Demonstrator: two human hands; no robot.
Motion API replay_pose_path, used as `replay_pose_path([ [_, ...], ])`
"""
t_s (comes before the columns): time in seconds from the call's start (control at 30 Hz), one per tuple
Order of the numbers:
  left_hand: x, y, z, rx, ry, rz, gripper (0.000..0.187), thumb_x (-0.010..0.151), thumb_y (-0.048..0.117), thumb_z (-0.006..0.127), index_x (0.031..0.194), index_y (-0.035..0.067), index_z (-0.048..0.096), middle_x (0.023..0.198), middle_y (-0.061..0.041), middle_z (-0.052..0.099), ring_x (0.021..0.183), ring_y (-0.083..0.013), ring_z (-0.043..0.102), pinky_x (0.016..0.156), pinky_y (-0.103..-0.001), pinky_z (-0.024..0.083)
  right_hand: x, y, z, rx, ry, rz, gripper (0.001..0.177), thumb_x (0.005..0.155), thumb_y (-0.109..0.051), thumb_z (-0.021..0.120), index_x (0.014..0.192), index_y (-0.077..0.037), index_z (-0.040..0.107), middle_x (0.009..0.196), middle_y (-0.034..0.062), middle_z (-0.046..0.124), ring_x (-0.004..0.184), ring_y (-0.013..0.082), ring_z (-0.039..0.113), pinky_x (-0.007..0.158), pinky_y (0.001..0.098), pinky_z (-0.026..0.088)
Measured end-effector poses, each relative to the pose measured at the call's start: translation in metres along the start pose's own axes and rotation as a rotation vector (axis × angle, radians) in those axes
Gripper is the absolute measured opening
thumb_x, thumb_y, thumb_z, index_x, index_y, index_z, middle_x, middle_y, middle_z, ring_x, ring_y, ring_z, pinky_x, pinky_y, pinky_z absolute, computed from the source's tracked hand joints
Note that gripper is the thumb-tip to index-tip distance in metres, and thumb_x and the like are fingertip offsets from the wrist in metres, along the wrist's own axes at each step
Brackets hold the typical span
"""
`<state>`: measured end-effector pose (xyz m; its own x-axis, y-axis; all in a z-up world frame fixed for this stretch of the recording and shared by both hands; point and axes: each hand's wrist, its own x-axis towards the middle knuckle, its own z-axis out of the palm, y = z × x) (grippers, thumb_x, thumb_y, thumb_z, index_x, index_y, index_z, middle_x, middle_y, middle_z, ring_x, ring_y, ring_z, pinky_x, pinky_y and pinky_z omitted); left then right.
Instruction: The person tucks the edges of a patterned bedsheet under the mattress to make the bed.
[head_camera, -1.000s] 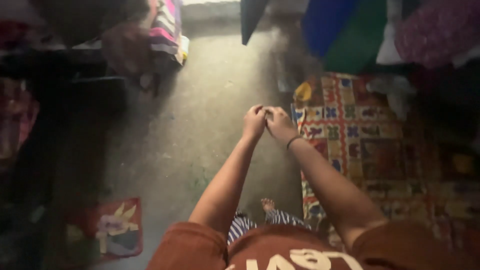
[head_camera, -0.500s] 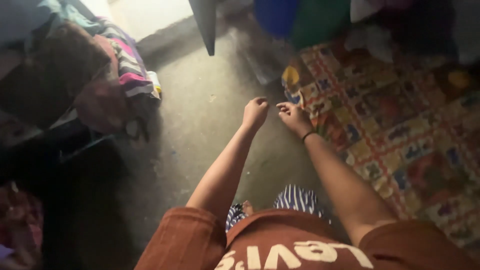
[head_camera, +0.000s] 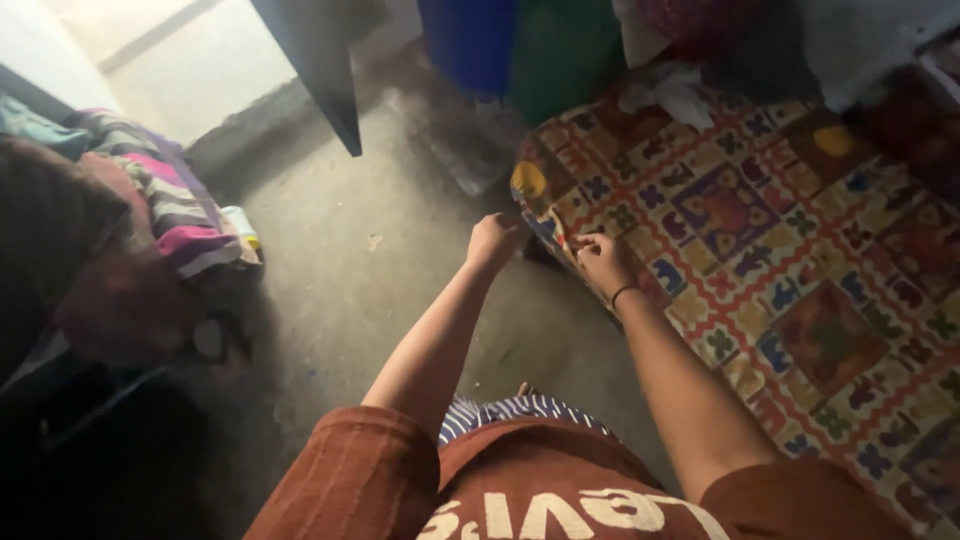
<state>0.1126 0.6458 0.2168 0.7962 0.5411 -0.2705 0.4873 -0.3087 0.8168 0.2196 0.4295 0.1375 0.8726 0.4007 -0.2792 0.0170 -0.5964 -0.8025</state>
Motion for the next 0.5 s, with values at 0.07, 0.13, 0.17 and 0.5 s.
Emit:
replay_pose_path([
  [0.07,0.042,-0.037,0.038,0.094,-0.022,0.013,0.032,0.087,0.035,0.064,0.103,0.011,0.079,0.097,-0.018,0.077,0.093,-0.0361,0.076,0.084,-0.045,0.059,0.004,0.031,0.001,-0.011,0.016,0.029,0.032,0.091,-0.019,0.066,0.121,-0.011,0.072,0.096,0.0109,0.076,0.081,0.0187,0.070,0.075,0.0337,0.055],
  [0.13,0.070,-0.046,0.057,0.193,-0.048,0.042,0.032,0.090,0.035,0.062,0.102,0.010,0.078,0.097,-0.019,0.077,0.093,-0.0376,0.075,0.085,-0.047,0.059,0.008,0.044,-0.001,-0.014,0.045,0.058,0.031,0.091,-0.021,0.067,0.120,-0.011,0.073,0.097,0.0114,0.077,0.084,0.0194,0.071,0.077,0.0340,0.056],
  [0.17,0.073,-0.040,0.059,0.264,-0.069,0.053,0.032,0.093,0.034,0.060,0.101,0.009,0.078,0.099,-0.020,0.077,0.095,-0.0382,0.074,0.086,-0.049,0.058,0.007,0.045,-0.001,-0.043,0.076,0.049,0.030,0.091,-0.023,0.068,0.118,-0.012,0.074,0.099,0.0119,0.077,0.089,0.0218,0.072,0.079,0.0355,0.056],
  [0.5,0.162,-0.048,0.112,0.495,-0.417,0.141,0.027,0.091,0.026,0.059,0.107,0.015,0.077,0.108,-0.015,0.076,0.102,-0.0352,0.074,0.085,-0.049,0.060,0.017,0.053,0.020,-0.186,0.373,0.152,0.034,0.089,-0.036,0.067,0.110,-0.011,0.073,0.108,0.0152,0.075,0.103,0.0357,0.071,0.085,0.0466,0.056],
])
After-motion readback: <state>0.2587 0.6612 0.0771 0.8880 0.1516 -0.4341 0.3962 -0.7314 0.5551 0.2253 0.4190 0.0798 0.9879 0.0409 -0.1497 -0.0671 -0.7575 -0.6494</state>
